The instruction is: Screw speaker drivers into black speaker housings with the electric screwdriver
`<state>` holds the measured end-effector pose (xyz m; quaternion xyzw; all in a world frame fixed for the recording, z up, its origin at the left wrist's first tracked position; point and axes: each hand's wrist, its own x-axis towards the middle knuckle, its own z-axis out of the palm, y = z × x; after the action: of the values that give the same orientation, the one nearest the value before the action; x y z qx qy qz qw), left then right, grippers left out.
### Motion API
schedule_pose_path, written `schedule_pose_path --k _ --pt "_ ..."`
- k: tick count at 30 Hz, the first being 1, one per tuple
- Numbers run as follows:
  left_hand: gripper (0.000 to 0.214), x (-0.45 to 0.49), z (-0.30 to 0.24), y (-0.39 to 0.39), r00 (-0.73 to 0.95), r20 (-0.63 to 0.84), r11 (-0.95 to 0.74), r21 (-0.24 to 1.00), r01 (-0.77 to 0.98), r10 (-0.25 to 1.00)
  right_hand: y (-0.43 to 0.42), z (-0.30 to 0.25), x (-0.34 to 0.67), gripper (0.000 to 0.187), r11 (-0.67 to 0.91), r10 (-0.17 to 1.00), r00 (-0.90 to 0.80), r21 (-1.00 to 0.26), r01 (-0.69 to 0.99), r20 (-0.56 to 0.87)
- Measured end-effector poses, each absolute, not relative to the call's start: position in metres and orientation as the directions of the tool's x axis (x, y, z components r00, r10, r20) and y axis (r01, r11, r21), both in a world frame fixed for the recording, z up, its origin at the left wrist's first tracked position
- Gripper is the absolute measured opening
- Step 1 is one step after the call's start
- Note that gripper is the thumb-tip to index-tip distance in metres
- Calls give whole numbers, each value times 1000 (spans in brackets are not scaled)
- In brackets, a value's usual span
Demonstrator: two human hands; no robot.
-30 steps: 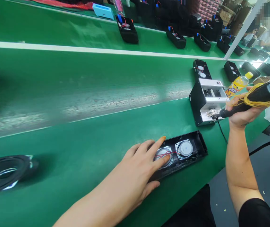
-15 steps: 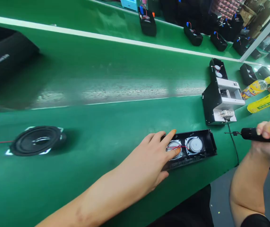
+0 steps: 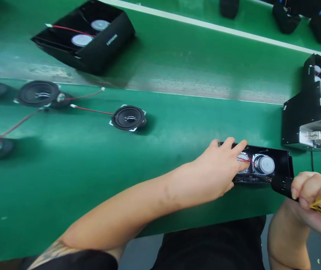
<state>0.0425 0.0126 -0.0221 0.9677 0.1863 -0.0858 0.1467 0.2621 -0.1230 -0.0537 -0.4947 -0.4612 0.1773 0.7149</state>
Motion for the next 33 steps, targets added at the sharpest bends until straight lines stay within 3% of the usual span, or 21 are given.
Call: schedule_pose_path --k 2,7,13,18,22,26,30,33 --pt "56 43 -21 13 913 -233 -884 257 390 335 -112 -56 244 22 506 674 508 -836 213 537" --pt "52 45 -18 13 909 -256 -877 275 395 329 -107 -61 236 44 584 669 471 -799 144 574" --pt "50 45 -17 11 909 -256 -880 265 394 329 -103 -59 236 39 617 657 452 -775 136 603" --pt "47 44 -21 11 916 -212 -885 258 388 340 -101 -58 236 36 591 715 386 -799 113 584" --pt "47 44 -24 11 920 -183 -883 267 385 346 -101 -63 233 38 669 677 376 -742 45 633" --pt "51 45 -23 9 921 -196 -882 276 382 337 -104 -68 233 30 637 726 331 -771 4 602" --pt "53 48 -22 8 910 -232 -872 278 402 345 -104 -69 237 64 683 712 174 -728 53 680" --pt "52 49 -23 7 909 -238 -875 272 400 341 -101 -68 237 66 681 717 145 -730 61 682"
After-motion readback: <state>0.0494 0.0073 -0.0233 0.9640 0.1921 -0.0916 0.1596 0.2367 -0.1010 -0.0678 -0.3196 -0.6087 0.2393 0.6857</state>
